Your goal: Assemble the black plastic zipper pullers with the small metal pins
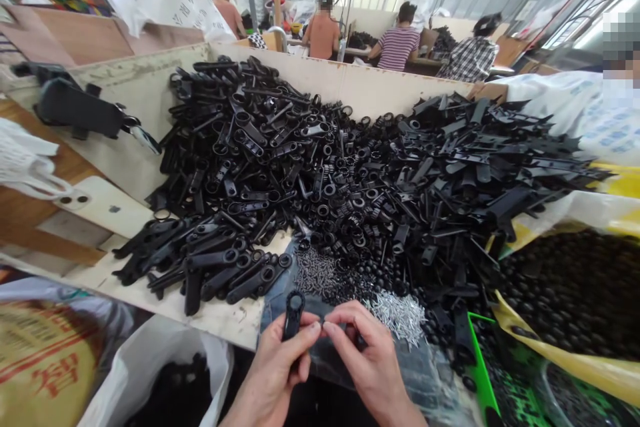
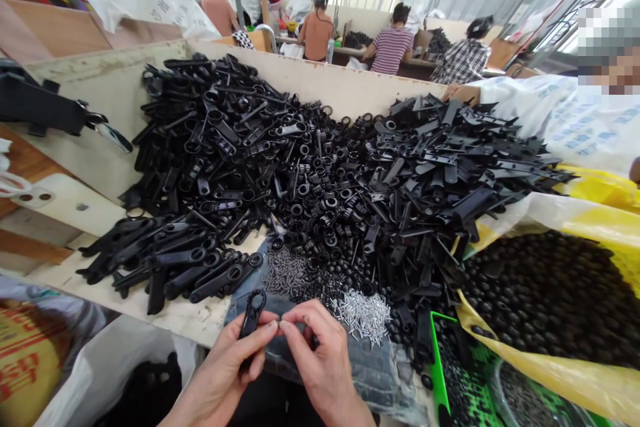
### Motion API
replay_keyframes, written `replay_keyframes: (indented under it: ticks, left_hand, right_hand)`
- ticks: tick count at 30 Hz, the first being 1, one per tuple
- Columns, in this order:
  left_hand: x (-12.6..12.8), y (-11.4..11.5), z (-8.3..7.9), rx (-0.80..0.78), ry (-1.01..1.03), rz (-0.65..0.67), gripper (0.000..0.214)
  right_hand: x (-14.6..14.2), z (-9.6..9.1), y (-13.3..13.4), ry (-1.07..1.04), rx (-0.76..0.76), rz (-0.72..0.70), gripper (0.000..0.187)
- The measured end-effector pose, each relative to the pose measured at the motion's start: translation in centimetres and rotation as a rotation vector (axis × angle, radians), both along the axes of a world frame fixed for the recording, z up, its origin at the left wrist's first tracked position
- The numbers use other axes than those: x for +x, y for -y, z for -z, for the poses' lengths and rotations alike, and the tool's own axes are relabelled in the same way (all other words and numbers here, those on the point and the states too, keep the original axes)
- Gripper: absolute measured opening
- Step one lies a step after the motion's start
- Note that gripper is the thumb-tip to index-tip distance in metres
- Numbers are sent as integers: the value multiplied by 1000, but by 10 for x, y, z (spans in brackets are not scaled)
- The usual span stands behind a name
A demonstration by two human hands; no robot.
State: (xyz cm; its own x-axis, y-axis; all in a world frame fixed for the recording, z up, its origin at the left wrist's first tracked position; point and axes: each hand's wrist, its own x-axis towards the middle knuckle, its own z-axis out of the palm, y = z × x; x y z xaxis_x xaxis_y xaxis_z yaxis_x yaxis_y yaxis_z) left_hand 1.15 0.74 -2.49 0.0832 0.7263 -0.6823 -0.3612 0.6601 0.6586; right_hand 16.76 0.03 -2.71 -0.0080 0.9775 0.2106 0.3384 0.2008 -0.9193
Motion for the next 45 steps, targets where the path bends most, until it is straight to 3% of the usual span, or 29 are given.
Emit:
replay_keyframes:
  ticks: [9,19,25,32,45]
  left_hand:
    - [15,3,4,81,-30,-90,45]
    - [20,4,1,192,-114,-40,37]
    - [16,2,6,269,-186,17,42]
    - [19,1,-2,235,-174,101,37]
    - [26,4,-11,183,-133,95,28]
  right_hand:
    - [-4,9,8,-82,-6,88,14]
    - [-12,17,16,-266,-74,259,17]
    - [-10,14,17,-294,-76,231,18]
    - [-6,17,22,-259,-53,231,16]
    - [6,17,29,-152,-87,155,11]
